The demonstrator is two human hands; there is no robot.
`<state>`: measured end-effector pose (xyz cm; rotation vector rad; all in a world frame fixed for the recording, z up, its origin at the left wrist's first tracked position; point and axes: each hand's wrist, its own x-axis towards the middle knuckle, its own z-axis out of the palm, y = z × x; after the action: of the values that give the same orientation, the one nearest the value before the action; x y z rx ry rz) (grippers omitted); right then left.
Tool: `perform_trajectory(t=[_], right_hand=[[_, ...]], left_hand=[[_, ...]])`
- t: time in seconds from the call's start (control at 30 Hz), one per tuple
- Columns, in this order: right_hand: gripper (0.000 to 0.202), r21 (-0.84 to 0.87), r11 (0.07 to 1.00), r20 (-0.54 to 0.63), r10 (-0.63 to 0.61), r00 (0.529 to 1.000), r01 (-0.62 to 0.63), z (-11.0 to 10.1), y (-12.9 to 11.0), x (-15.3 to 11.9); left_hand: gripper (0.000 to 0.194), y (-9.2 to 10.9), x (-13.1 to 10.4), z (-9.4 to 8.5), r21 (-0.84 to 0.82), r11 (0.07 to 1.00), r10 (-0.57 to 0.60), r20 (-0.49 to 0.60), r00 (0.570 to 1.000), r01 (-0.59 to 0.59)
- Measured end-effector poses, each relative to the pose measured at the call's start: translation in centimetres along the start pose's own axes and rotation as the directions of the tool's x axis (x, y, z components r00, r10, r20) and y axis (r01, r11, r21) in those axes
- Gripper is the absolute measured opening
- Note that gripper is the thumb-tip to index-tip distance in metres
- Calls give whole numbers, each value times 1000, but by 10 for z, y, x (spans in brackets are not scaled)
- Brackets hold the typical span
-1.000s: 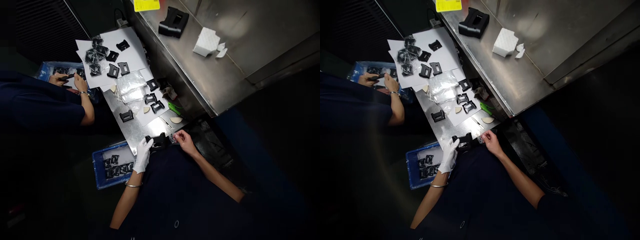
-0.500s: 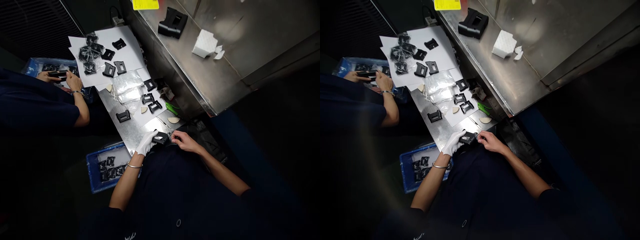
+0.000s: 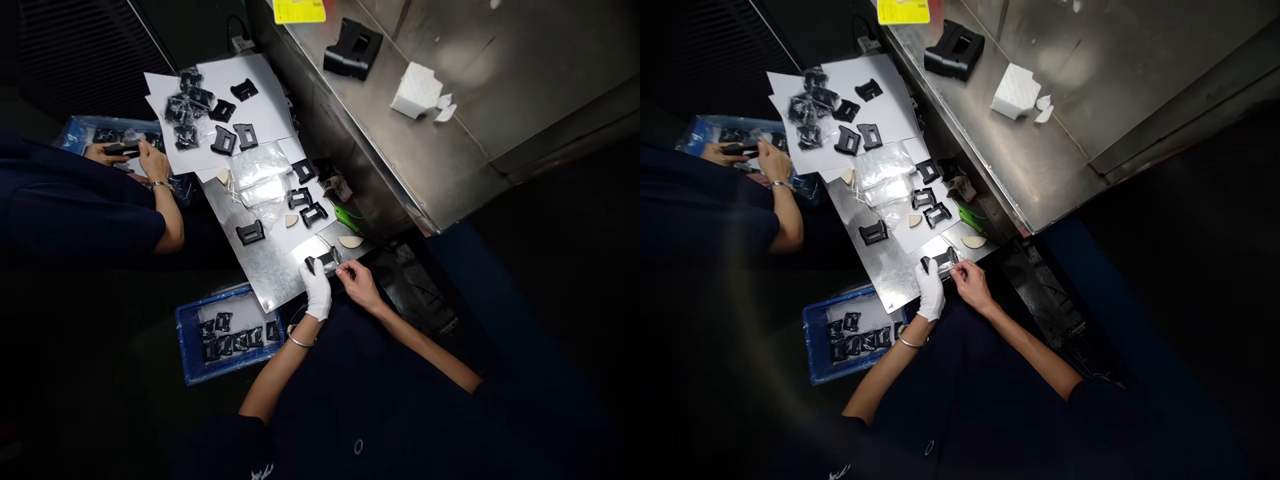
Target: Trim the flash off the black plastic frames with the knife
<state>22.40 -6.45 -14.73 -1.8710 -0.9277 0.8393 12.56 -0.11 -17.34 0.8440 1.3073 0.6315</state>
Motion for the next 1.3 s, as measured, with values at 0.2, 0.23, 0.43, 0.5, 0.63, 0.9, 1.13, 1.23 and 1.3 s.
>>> perform_trajectory(t=[0.2, 0.23, 0.43, 0.5, 0.63, 0.9, 1.13, 1.23, 1.3], right_hand=[[36, 194, 980, -131, 71, 989, -45, 12, -1, 15], [35, 181, 983, -121, 53, 991, -31, 15, -1, 16], [29, 143, 990, -127, 5, 992, 13, 19, -4, 21], [29, 158, 987, -139, 31, 990, -9, 19, -7, 21], [22, 42, 988, -10, -146, 989, 147, 27, -14, 12], [20, -46, 949, 107, -306, 946, 312, 58, -3, -13], [15, 35, 913, 121, -408, 905, 407, 68, -28, -16], [13, 76, 903, 116, -429, 896, 422, 68, -30, -19], [13, 110, 889, 80, -453, 888, 444, 69, -28, -24]], left_hand=[[14, 1, -14, -29, 254, 947, 171, 118, 978, -196], [13, 1, -13, -33, 285, 934, 182, 139, 974, -215], [9, 7, -6, -56, 360, 884, 222, 239, 945, -299], [7, 10, -6, -63, 352, 884, 226, 256, 940, -309], [13, 15, -6, -74, 312, 905, 228, 215, 950, -288], [21, 8, 3, -59, 38, 961, 275, -209, 938, -273], [20, -14, -13, -68, -55, 917, 373, -225, 900, -394], [18, -18, -25, -83, 38, 904, 423, -226, 878, -426], [16, -20, -31, -91, 132, 892, 452, -254, 855, -433]])
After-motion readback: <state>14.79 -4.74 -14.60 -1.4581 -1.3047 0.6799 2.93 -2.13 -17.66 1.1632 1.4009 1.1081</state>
